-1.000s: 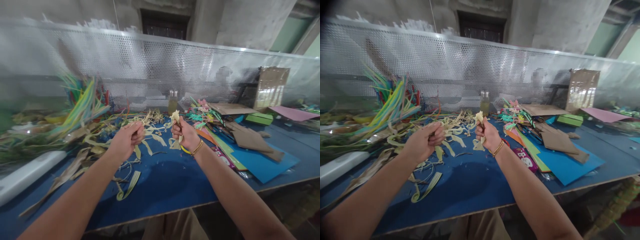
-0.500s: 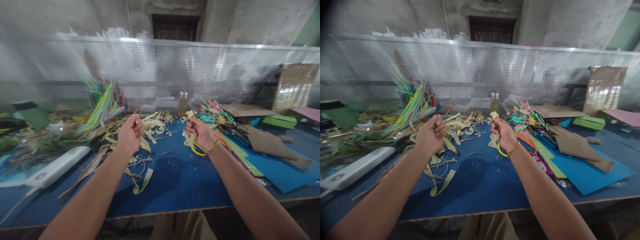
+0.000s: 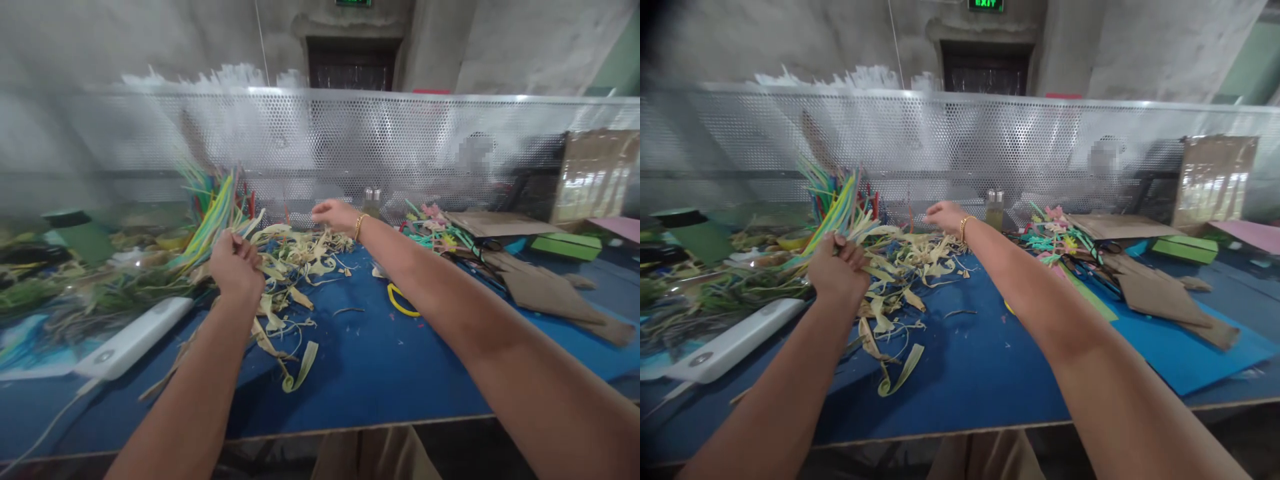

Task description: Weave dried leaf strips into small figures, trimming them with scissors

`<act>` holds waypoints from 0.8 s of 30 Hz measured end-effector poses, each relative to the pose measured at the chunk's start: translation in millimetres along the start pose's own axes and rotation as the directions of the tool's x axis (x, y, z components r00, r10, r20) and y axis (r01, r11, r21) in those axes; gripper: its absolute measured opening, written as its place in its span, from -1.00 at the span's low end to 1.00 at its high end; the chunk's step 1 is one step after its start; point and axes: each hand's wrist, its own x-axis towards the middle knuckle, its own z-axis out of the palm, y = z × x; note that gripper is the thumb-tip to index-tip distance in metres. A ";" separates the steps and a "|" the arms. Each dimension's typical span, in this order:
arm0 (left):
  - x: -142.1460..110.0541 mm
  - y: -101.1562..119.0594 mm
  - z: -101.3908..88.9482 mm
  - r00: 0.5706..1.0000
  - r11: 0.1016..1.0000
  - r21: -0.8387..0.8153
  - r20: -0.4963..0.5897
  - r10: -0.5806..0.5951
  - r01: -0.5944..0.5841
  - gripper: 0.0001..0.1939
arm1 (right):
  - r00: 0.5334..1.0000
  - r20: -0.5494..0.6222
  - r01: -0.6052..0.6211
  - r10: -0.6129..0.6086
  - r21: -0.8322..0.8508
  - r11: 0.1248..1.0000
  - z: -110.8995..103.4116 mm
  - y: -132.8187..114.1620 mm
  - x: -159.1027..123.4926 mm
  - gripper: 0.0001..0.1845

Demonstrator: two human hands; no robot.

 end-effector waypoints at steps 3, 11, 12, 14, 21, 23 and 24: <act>3.4 0.6 -2.1 0.999 0.999 -0.040 -0.036 -0.028 0.027 -0.76 | 0.990 -0.135 0.041 -0.043 -0.024 0.999 9.5 3.7 13.5 -0.81; 7.2 2.0 -5.5 0.999 0.996 -0.079 0.002 -0.043 0.043 -0.73 | 0.962 0.271 0.136 -0.046 -0.323 0.936 27.9 55.7 -21.8 -0.93; 7.8 1.3 -6.2 0.999 0.995 -0.086 0.010 -0.045 0.046 -0.73 | 0.939 0.345 0.151 -0.005 -0.396 0.906 31.7 60.9 -27.5 -0.92; 9.1 -0.3 -7.4 0.999 0.994 -0.101 0.014 -0.046 0.047 -0.73 | 0.910 0.410 0.169 0.056 -0.493 0.854 38.8 69.1 -37.3 -0.88; 12.0 -3.0 -8.0 0.974 0.971 -0.127 0.126 -0.187 0.203 -0.75 | 0.918 0.395 0.251 -0.042 -0.494 0.832 7.5 43.2 -56.0 -0.89; 10.7 -4.7 -6.1 0.939 0.953 -0.084 0.216 -0.266 0.290 -0.76 | 0.921 0.381 0.271 -0.083 -0.472 0.839 -18.4 22.9 -64.4 -0.83; 9.2 -6.0 -4.5 0.917 0.945 -0.038 0.259 -0.303 0.323 -0.76 | 0.930 0.356 0.278 -0.095 -0.507 0.816 -31.0 13.0 -69.9 -0.83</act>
